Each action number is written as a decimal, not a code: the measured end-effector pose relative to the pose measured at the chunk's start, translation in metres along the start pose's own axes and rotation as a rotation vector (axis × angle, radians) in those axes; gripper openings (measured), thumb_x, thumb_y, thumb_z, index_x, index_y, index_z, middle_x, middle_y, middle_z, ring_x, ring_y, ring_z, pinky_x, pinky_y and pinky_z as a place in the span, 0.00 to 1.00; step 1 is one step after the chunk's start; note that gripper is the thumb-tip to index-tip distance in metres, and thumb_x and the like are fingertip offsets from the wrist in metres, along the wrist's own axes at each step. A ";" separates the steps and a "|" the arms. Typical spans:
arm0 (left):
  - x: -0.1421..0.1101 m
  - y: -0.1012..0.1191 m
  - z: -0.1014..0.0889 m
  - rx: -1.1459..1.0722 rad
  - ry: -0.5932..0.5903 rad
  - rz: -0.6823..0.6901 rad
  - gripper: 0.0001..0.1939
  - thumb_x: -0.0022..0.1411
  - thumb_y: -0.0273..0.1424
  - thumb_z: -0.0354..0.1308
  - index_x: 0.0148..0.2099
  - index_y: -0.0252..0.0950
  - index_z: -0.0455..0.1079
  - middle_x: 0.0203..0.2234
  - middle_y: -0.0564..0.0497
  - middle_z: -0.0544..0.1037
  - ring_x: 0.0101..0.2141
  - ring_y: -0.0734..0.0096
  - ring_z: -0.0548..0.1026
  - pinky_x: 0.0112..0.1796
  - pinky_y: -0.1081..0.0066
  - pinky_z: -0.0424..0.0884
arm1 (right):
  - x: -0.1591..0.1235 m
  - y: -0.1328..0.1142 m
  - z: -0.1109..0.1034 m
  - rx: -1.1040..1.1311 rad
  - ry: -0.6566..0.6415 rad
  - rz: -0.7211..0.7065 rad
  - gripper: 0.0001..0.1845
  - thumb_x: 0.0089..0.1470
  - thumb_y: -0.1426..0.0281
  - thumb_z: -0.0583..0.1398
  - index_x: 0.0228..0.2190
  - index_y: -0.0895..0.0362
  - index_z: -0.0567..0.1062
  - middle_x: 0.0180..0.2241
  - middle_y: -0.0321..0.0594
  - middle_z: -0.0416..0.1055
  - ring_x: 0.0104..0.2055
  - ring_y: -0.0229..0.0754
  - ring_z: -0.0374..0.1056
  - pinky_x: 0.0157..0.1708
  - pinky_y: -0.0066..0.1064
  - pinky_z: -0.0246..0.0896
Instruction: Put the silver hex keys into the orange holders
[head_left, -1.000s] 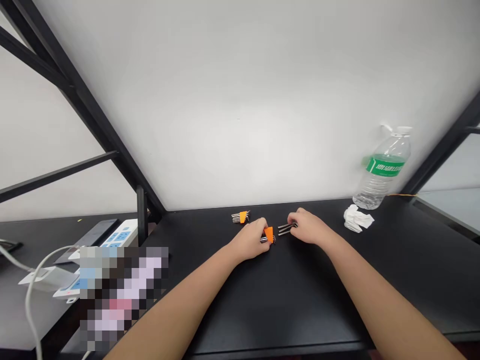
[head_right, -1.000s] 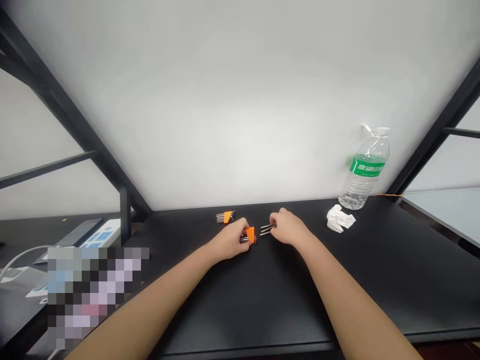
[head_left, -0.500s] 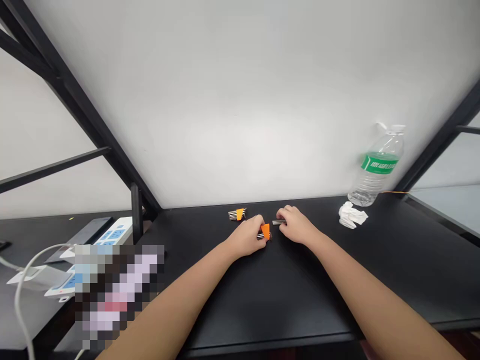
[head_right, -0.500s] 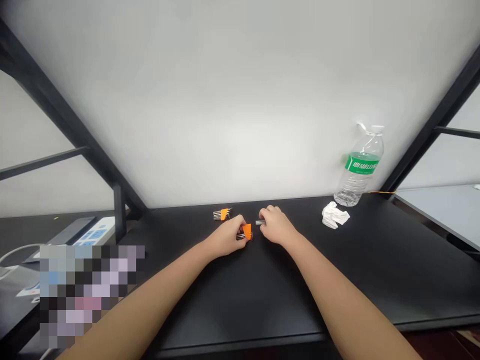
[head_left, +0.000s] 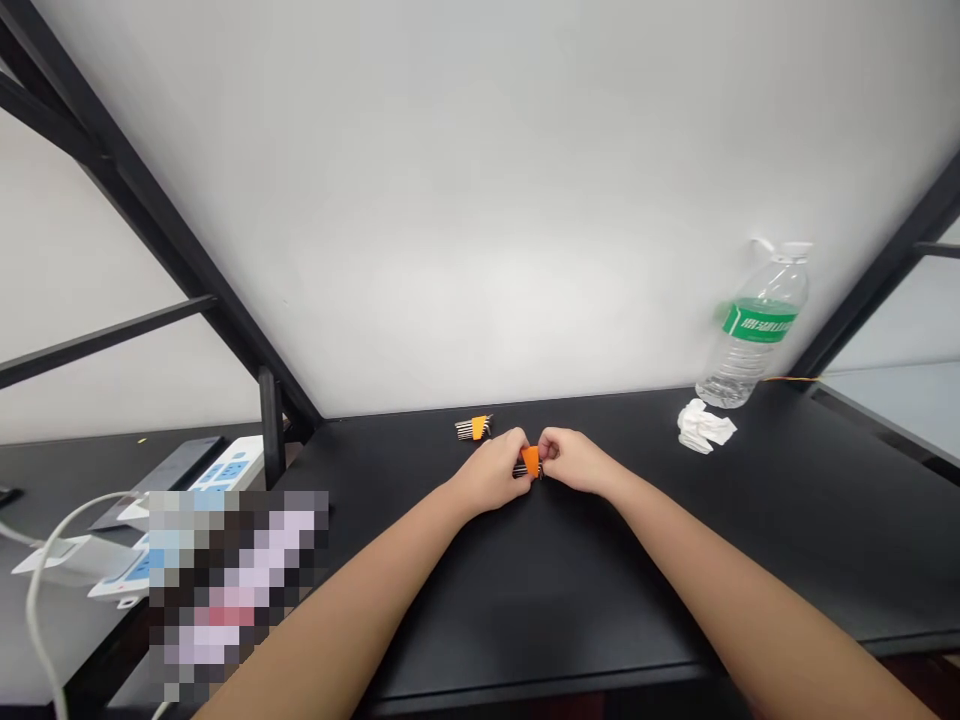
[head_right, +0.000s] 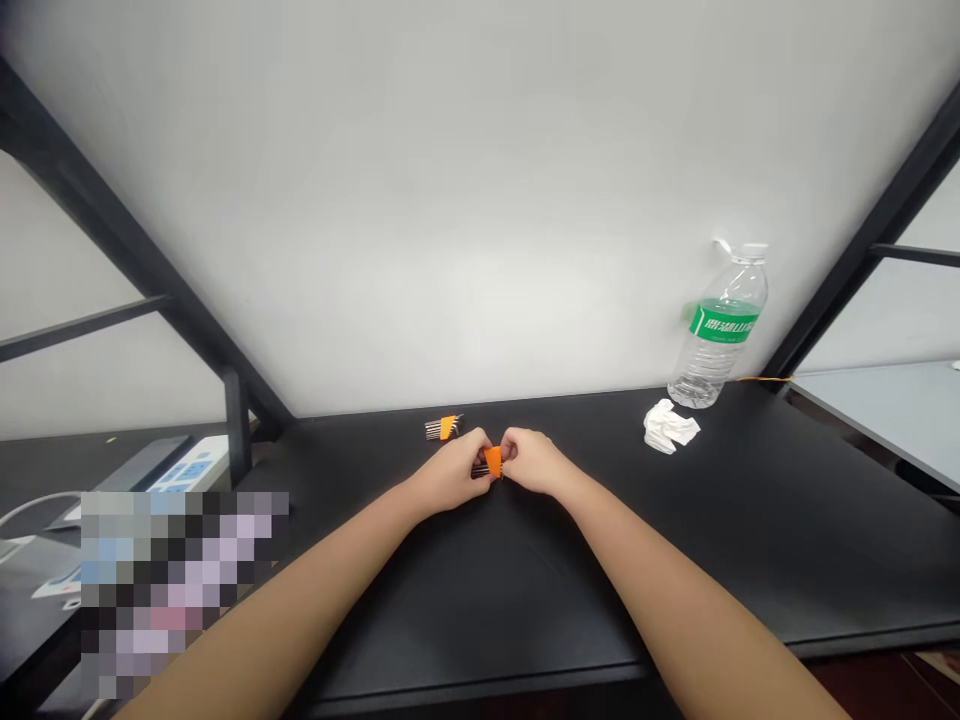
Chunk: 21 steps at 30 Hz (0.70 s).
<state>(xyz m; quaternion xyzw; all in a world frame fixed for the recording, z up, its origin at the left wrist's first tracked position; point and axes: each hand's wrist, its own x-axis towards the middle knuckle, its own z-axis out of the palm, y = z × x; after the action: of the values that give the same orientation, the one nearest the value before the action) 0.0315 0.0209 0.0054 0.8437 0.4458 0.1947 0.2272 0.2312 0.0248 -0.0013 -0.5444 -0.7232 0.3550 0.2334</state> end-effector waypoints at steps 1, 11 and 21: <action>0.000 0.000 0.000 -0.002 -0.001 -0.005 0.11 0.54 0.29 0.60 0.40 0.39 0.63 0.35 0.51 0.75 0.34 0.64 0.74 0.32 0.69 0.66 | 0.000 0.000 0.000 -0.011 0.010 0.007 0.06 0.45 0.76 0.60 0.28 0.55 0.69 0.29 0.32 0.73 0.28 0.35 0.65 0.27 0.25 0.56; 0.000 -0.001 0.001 0.017 0.014 -0.001 0.12 0.55 0.30 0.61 0.40 0.40 0.62 0.34 0.51 0.74 0.34 0.64 0.74 0.32 0.68 0.66 | -0.001 0.004 -0.013 -0.128 -0.034 0.064 0.05 0.46 0.76 0.60 0.28 0.55 0.74 0.31 0.36 0.76 0.30 0.37 0.69 0.28 0.26 0.57; 0.000 0.001 0.000 0.046 0.001 -0.001 0.11 0.56 0.30 0.60 0.40 0.40 0.62 0.34 0.51 0.75 0.34 0.64 0.74 0.32 0.68 0.67 | -0.002 0.003 -0.019 -0.082 -0.122 0.165 0.02 0.49 0.73 0.60 0.30 0.55 0.72 0.29 0.35 0.76 0.20 0.34 0.67 0.21 0.26 0.56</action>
<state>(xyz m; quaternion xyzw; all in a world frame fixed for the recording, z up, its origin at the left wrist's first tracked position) 0.0320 0.0208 0.0060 0.8483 0.4505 0.1850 0.2076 0.2473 0.0281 0.0080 -0.5888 -0.7026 0.3756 0.1366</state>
